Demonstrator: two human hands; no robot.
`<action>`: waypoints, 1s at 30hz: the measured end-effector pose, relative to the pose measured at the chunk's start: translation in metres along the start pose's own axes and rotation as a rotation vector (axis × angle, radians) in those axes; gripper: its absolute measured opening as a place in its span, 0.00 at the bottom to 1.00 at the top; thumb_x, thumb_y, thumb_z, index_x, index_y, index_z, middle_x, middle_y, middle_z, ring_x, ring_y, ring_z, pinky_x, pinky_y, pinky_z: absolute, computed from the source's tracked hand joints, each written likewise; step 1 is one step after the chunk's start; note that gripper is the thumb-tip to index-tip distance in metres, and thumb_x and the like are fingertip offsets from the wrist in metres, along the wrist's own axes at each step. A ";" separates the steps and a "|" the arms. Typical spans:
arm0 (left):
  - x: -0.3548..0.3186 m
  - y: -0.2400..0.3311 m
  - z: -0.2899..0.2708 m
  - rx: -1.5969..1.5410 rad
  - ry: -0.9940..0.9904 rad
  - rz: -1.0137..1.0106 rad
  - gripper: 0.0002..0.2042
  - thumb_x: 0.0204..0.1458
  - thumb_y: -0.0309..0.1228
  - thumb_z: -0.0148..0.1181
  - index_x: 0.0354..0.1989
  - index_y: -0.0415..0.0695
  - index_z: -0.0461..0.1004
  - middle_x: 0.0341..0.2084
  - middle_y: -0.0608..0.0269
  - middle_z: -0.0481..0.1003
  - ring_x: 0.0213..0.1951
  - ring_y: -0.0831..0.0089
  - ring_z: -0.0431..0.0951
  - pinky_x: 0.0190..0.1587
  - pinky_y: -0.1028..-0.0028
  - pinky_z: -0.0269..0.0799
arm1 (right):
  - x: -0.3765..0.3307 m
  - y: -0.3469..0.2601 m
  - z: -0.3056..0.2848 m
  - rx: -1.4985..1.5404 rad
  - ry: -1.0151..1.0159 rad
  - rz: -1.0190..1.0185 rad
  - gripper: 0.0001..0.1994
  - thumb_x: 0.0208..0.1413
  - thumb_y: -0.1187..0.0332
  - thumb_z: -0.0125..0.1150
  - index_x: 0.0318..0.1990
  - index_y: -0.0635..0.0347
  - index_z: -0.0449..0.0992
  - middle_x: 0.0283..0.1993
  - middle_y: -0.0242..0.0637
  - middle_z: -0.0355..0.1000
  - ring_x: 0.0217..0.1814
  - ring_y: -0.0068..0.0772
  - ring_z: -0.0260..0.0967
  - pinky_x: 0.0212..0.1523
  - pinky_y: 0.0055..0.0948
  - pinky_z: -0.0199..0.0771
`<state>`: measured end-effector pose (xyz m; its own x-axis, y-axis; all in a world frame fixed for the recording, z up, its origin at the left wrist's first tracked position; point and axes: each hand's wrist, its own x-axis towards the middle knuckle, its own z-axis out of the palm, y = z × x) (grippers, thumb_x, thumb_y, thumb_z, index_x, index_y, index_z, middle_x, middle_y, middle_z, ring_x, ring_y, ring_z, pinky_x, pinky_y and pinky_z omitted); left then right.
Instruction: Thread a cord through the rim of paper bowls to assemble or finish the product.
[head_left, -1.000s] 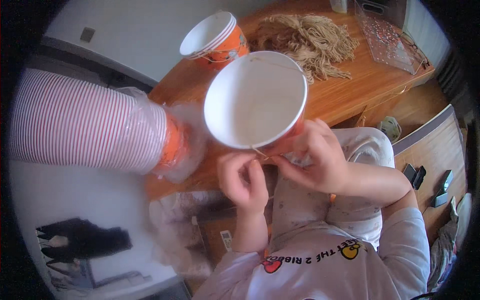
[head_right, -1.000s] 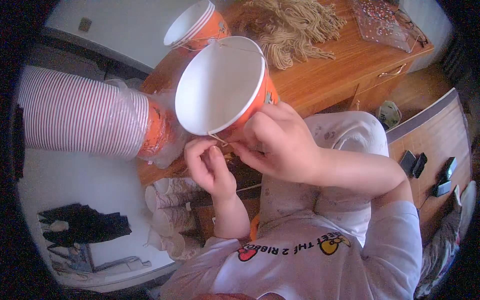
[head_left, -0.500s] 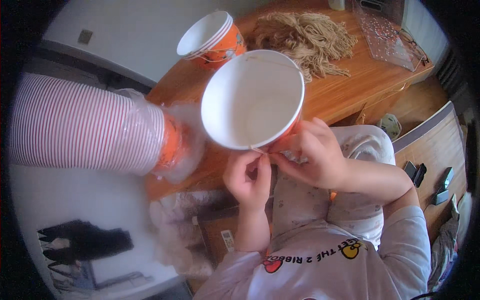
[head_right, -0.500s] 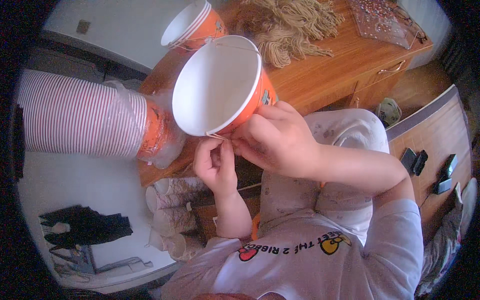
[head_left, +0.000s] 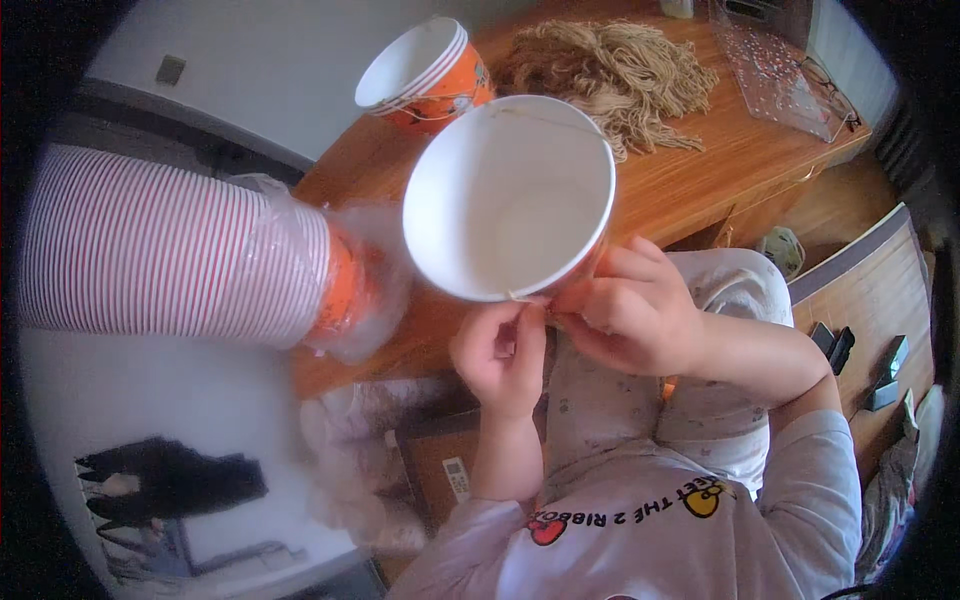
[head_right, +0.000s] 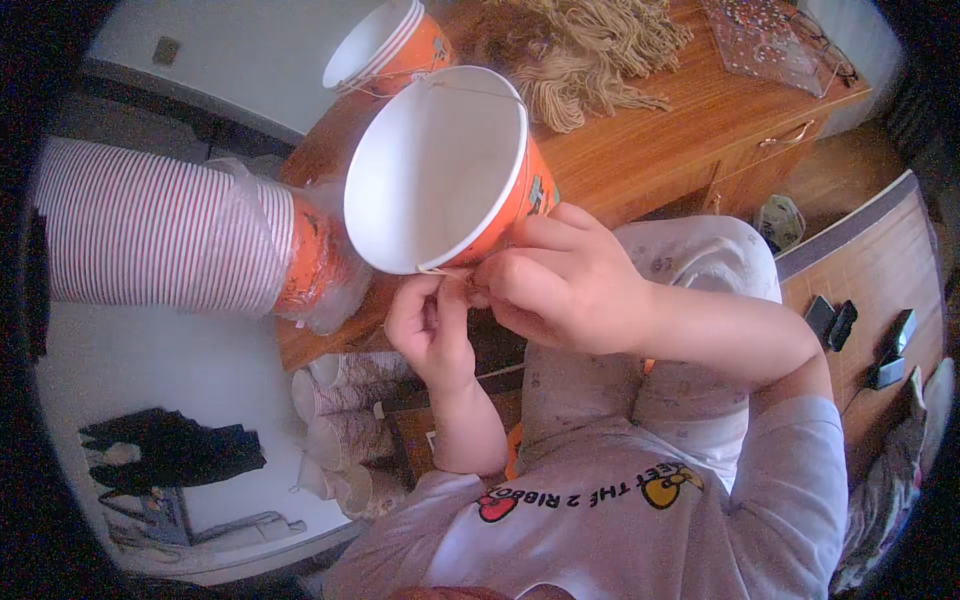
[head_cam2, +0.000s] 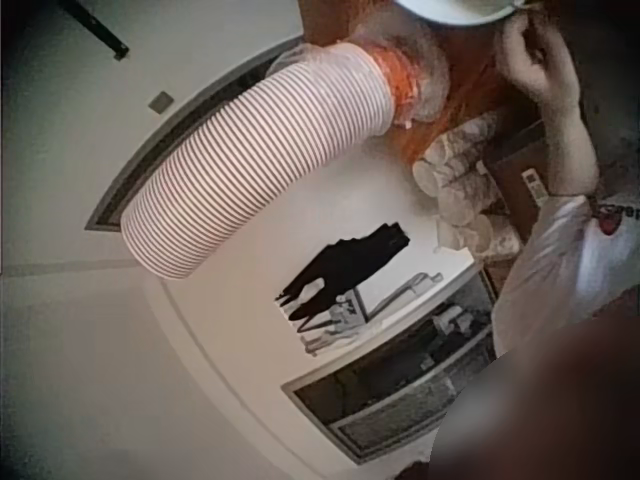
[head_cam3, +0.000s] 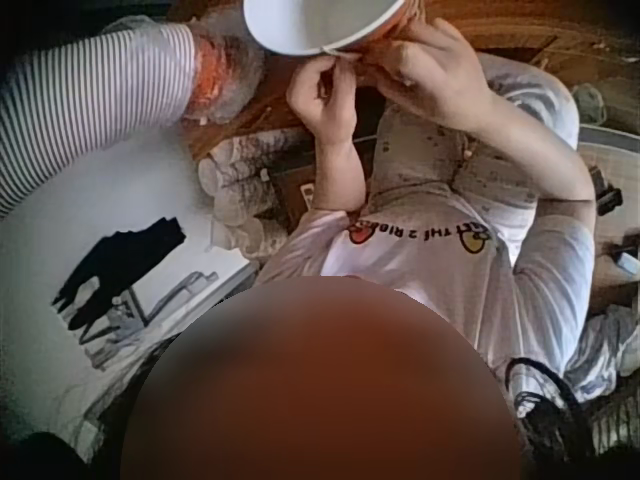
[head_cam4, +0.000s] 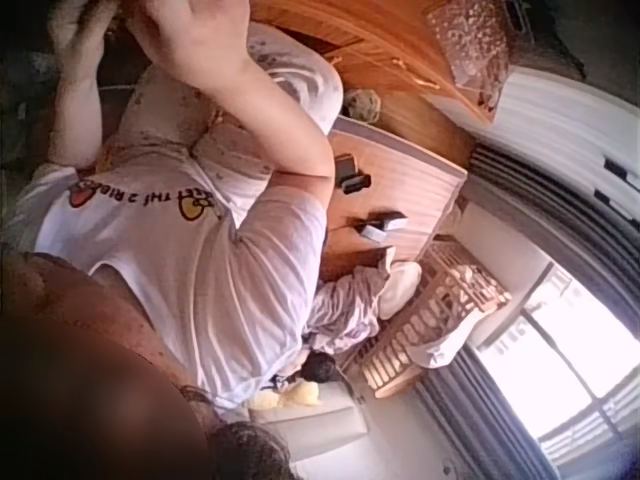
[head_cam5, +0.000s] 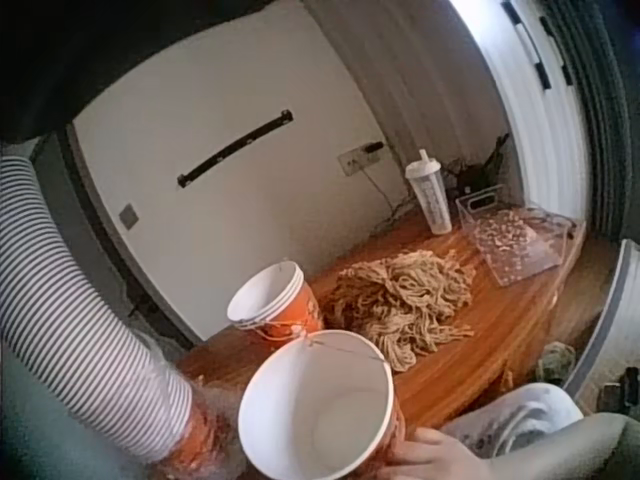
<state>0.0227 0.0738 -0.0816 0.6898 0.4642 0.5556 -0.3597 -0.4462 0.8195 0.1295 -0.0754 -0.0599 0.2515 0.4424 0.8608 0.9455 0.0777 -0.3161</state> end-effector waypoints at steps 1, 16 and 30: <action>0.000 0.002 0.000 -0.010 0.011 -0.020 0.04 0.52 0.22 0.63 0.33 0.36 0.76 0.29 0.64 0.78 0.28 0.85 0.72 0.29 0.85 0.65 | 0.000 0.001 0.000 -0.007 -0.002 -0.022 0.17 0.37 0.69 0.70 0.34 0.49 0.68 0.32 0.23 0.73 0.34 0.31 0.71 0.29 0.32 0.63; -0.005 0.016 0.006 -0.151 0.130 -0.166 0.03 0.55 0.22 0.61 0.34 0.36 0.75 0.31 0.64 0.78 0.33 0.81 0.74 0.37 0.80 0.70 | -0.003 0.002 -0.001 0.017 0.000 -0.044 0.15 0.38 0.73 0.68 0.32 0.52 0.67 0.31 0.24 0.72 0.32 0.29 0.71 0.27 0.31 0.64; -0.009 -0.002 0.004 -0.153 0.077 -0.043 0.04 0.49 0.21 0.65 0.33 0.35 0.77 0.32 0.60 0.78 0.35 0.76 0.76 0.37 0.78 0.70 | -0.002 0.000 0.001 0.059 0.042 -0.072 0.17 0.36 0.73 0.68 0.34 0.54 0.66 0.31 0.26 0.71 0.30 0.31 0.70 0.28 0.32 0.64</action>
<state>0.0194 0.0677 -0.0886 0.6584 0.5400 0.5242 -0.4266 -0.3060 0.8511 0.1289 -0.0754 -0.0623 0.1930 0.3958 0.8978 0.9479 0.1613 -0.2749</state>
